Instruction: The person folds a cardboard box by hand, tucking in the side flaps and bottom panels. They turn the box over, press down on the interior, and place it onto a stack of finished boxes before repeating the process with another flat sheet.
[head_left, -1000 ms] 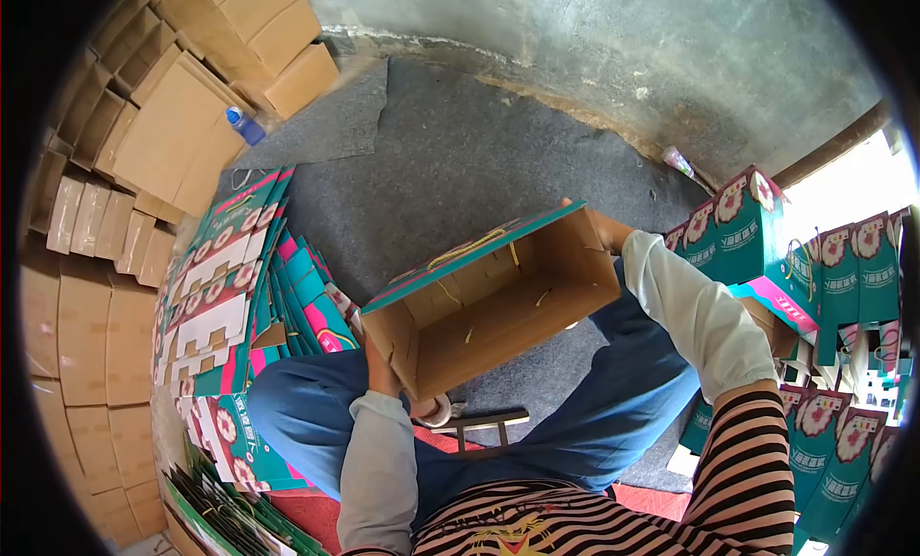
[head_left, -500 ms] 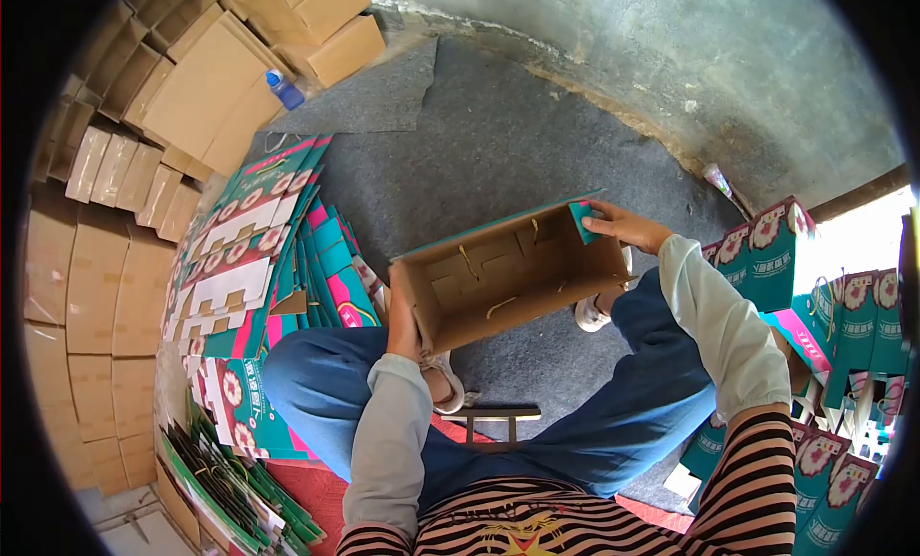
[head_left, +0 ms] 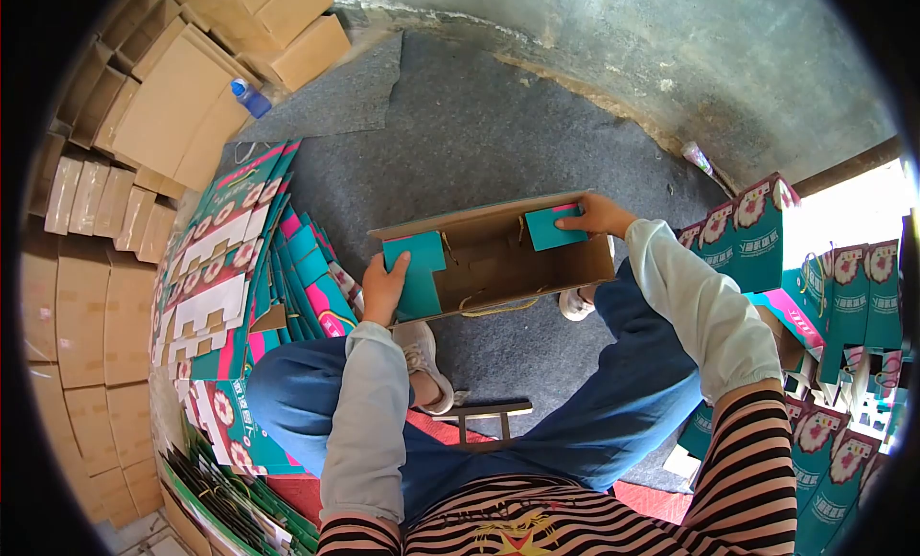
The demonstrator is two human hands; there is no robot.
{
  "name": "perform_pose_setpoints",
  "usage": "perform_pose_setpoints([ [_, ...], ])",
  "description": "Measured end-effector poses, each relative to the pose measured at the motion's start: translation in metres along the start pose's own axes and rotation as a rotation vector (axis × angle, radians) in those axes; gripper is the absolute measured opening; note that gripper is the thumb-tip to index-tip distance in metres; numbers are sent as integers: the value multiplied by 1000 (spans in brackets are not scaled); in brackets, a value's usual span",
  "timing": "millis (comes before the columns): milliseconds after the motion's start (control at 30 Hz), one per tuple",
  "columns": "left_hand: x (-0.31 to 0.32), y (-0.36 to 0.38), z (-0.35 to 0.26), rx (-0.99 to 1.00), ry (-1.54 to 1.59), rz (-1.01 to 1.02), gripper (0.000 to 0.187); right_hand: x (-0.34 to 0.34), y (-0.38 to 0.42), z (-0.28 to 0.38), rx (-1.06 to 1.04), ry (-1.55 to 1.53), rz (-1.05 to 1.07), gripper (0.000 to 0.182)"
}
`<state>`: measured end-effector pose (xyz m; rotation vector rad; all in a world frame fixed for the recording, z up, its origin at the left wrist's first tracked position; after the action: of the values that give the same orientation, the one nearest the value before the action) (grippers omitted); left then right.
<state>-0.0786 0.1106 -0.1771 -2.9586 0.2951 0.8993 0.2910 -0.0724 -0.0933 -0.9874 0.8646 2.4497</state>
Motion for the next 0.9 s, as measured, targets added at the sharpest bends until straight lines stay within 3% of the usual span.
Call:
perform_pose_setpoints([
  [100,-1,-4,-9,59,-107,3,49,14,-20,-19,-100,156,-103,78],
  [200,1,-10,-11,-9,-44,24,50,15,-20,-21,-164,120,-159,79],
  [300,9,-14,4,-65,61,-31,49,-9,-9,-1,-82,36,-27,76],
  [400,2,-18,-1,31,-86,-121,49,-25,-5,8,-54,-166,-112,73],
  [500,-19,-8,-44,78,-250,-74,47,-35,10,25,-572,339,-387,69],
  [600,-23,-7,-54,80,-251,115,50,-35,18,46,-863,668,-389,63],
  [700,-33,7,-69,199,-219,78,56,-24,13,65,-759,879,-195,59],
  [800,-42,18,-79,278,-262,231,64,-17,14,76,-690,818,-104,55],
  [900,-47,28,-93,348,-341,269,53,1,10,63,-753,678,-111,55],
])
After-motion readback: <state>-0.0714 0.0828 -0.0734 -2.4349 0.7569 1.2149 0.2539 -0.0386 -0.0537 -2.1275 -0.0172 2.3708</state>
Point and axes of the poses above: each hand's wrist, its own y-axis away from the middle knuckle, its own x-axis out of the palm, z = x × y, the point moved 1 cm from there along -y, towards the middle knuckle, and after that the axes turned 15 degrees about -z, right-handed, at the moved point
